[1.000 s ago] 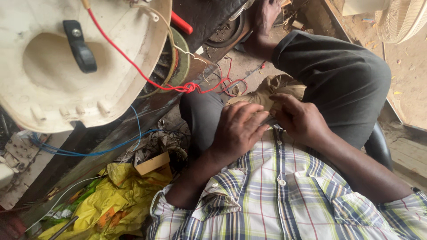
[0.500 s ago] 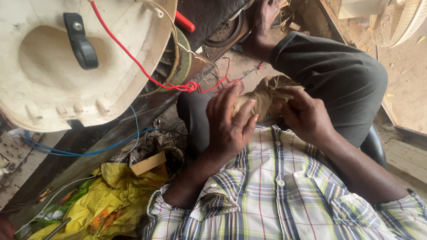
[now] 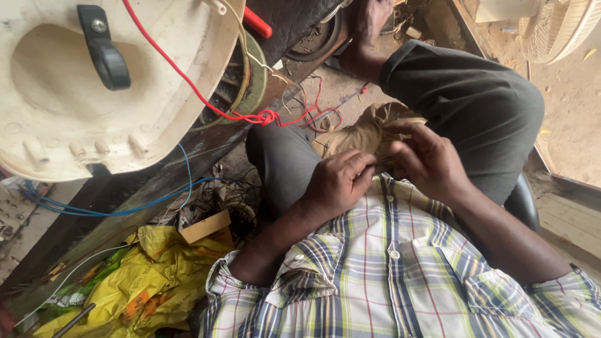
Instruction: The person uses scissors to cut a small piece of wire, then strips the insulation from the ends. They proceed to connect the prepared wire to a terminal on a white plastic housing, likely part of a fan assembly, by hand.
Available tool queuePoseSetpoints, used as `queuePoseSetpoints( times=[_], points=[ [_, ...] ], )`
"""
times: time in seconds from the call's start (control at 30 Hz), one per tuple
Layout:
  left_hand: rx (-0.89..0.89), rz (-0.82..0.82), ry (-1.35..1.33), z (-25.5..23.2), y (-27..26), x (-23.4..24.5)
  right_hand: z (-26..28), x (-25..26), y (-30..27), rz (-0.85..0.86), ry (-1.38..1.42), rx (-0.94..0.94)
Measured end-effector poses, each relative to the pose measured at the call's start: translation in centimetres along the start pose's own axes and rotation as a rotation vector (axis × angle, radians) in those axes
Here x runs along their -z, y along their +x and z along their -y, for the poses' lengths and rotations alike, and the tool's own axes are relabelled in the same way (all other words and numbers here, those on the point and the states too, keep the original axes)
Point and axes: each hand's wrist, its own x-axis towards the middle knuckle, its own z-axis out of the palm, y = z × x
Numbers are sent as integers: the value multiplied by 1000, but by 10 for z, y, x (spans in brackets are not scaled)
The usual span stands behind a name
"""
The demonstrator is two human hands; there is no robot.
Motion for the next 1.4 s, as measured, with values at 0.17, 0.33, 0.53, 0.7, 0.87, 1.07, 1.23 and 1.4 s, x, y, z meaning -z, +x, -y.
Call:
queuePoseSetpoints(
  times=[0.17,0.33,0.53,0.7,0.87,1.07,1.23,1.4],
  points=[
    [19,-69,41,-7,3,10,-11,22,1,-67,173,111],
    [-17,-91,201,-9,6,12,-3,21,-3,50,-315,515],
    [38,-6,131,-9,6,8,3,5,5,61,-655,802],
    [145,23,-65,-5,-1,7,0,7,11,118,-676,796],
    [174,18,-195,0,-6,1,3,5,10,110,-676,781],
    [193,36,-254,6,-10,-3,-2,3,10,112,-682,743],
    [227,69,-245,6,-12,-2,-3,5,8,125,-686,705],
    [262,76,-250,6,-14,-1,-3,7,10,137,-695,724]
  ],
)
